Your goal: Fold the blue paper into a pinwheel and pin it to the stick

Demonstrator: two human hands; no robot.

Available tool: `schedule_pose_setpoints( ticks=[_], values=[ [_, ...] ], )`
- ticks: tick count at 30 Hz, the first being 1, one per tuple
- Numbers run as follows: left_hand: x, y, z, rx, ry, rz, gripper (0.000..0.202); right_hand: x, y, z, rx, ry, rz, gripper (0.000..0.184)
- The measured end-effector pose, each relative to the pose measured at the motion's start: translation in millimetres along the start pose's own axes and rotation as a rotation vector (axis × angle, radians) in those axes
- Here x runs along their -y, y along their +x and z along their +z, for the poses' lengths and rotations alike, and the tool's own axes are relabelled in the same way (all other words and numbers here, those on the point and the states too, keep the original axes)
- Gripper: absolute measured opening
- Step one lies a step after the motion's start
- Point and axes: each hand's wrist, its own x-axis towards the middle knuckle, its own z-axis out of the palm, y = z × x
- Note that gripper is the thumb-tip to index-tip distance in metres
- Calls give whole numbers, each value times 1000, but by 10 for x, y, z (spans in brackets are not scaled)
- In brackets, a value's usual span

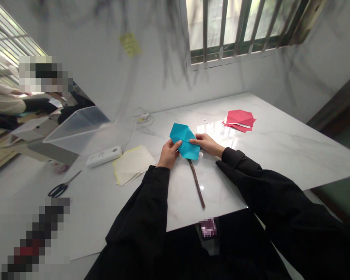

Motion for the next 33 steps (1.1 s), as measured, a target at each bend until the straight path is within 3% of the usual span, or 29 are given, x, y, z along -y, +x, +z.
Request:
schedule_pose_setpoints(
  ticks=[9, 33],
  values=[
    [125, 52, -9, -65, 58, 89, 66, 78, -78, 32, 116, -70, -25, 45],
    [198, 84, -36, -101, 110, 115, 65, 47, -59, 24, 99, -129, -23, 42]
  ],
)
